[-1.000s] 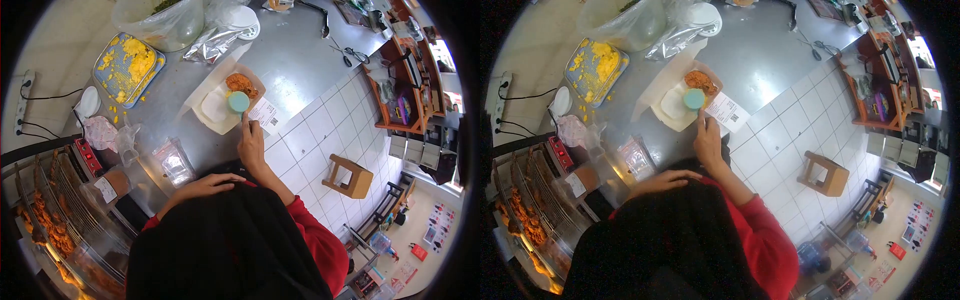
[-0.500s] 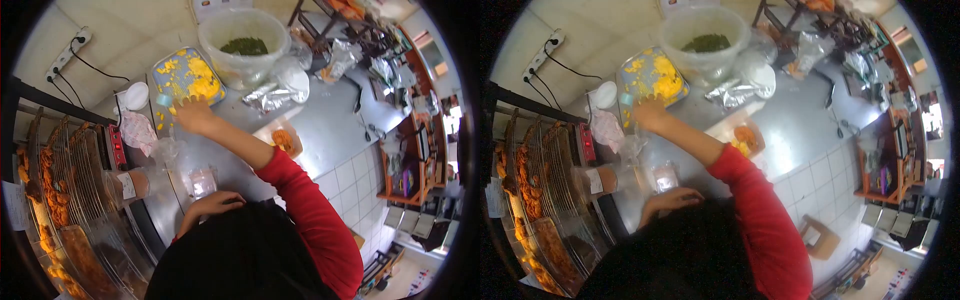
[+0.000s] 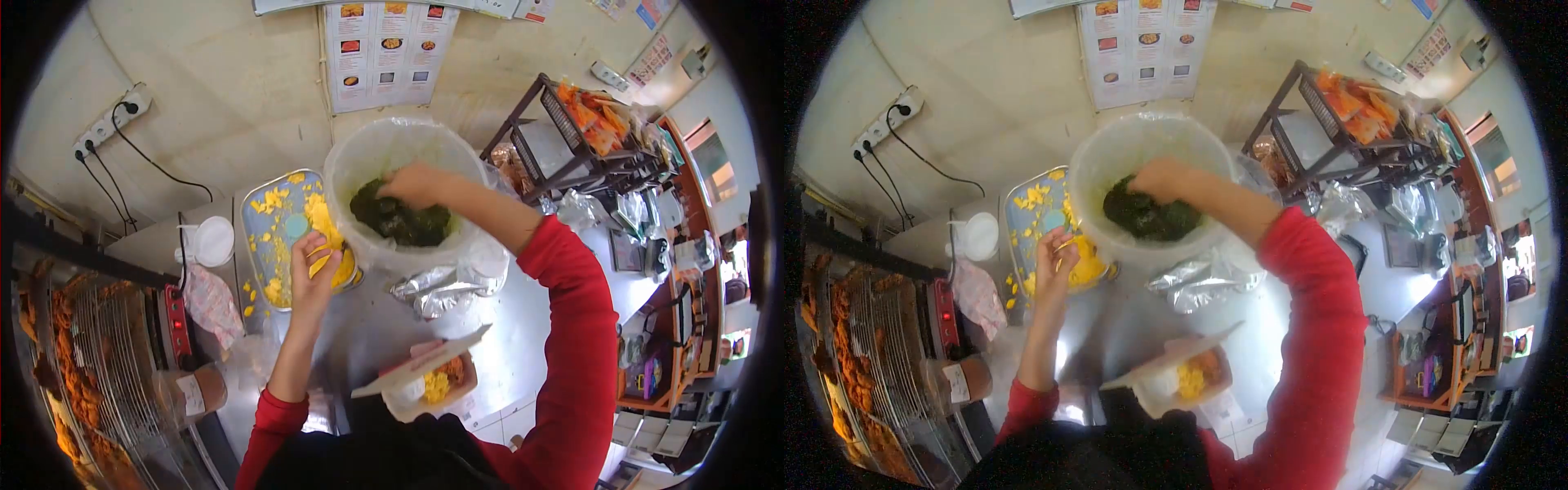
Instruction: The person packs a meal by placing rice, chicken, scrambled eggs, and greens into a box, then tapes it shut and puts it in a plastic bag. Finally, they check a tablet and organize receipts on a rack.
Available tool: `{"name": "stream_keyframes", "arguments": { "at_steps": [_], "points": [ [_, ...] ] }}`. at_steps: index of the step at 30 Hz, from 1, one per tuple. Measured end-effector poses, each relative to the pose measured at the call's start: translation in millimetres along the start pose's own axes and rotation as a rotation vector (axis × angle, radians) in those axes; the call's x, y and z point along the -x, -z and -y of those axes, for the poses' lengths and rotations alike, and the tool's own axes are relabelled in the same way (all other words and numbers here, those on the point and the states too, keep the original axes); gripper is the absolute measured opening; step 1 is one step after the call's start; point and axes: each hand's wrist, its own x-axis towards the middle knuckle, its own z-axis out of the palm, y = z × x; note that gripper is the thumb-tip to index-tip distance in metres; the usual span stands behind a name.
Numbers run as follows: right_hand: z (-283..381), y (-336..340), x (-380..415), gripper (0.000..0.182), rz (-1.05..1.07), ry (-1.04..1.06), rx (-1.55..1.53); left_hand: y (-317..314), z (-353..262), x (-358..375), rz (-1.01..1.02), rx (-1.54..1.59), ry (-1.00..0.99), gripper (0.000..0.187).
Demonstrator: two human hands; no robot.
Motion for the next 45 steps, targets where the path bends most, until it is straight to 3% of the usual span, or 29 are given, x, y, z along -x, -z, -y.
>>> {"name": "stream_keyframes", "arguments": {
  "at_steps": [3, 6, 7, 10, 13, 16, 17, 20, 23, 27, 31, 34, 41, 43, 45],
  "points": [
    [13.4, -16.8, -26.4, 0.032, 0.126, 0.190, -0.108, -31.6, 20.3, -23.9, -0.058, 0.017, -0.042, 0.046],
    [17.8, -0.7, -31.3, 0.022, 0.370, 0.349, 0.071, -38.5, 5.3, -20.8, -0.009, 0.269, 0.184, 0.045],
    [11.2, -17.2, -29.2, 0.017, 0.228, 0.362, 0.080, -38.3, 7.1, -20.4, -0.028, 0.266, 0.195, 0.041],
    [-11.1, -25.5, -10.6, 0.016, 0.076, 0.552, 0.284, -33.8, 15.2, -18.0, 0.017, 0.249, 0.220, 0.035],
    [-12.1, -23.4, -14.6, 0.015, 0.228, 0.594, 0.405, -34.2, 19.4, -18.0, 0.036, 0.253, 0.131, 0.031],
    [-15.3, -15.7, -23.8, 0.012, -0.062, 0.342, -0.212, -35.9, 4.2, -20.3, 0.059, 0.234, 0.170, 0.030],
    [-12.2, -21.0, -22.9, 0.010, -0.309, 0.264, -0.605, -35.1, 3.8, -20.3, 0.075, 0.215, 0.178, 0.029],
    [12.7, -54.3, -42.9, 0.012, -0.627, -0.218, -0.732, -33.5, 1.7, -20.9, 0.107, 0.188, 0.180, 0.027],
    [42.8, -49.8, -47.4, 0.016, -0.321, -0.576, -1.011, -34.4, 0.3, -19.6, 0.121, 0.214, 0.176, 0.025],
    [52.8, -64.6, -27.7, 0.017, -0.208, -0.497, -1.105, -40.3, -2.1, -19.1, 0.109, 0.230, 0.144, 0.022],
    [41.8, -18.9, -11.3, 0.020, -0.161, -0.531, -1.335, -36.4, 0.5, -21.7, 0.154, 0.209, 0.126, 0.021],
    [37.1, -20.8, -2.4, 0.022, 0.110, -0.435, -1.390, -35.8, -5.2, -21.6, 0.165, 0.208, 0.161, 0.021],
    [21.0, -17.3, 14.2, 0.031, 0.022, -0.324, -1.298, -35.5, -5.8, -20.5, 0.152, 0.211, 0.222, 0.021],
    [15.3, -3.7, 28.9, 0.031, -0.049, -0.429, -1.332, -34.8, -4.5, -18.0, 0.161, 0.220, 0.221, 0.022],
    [11.1, 11.0, 43.7, 0.031, -0.160, -0.529, -1.410, -36.4, -5.9, -5.0, 0.016, 0.075, 0.010, 0.021]
  ]
}}
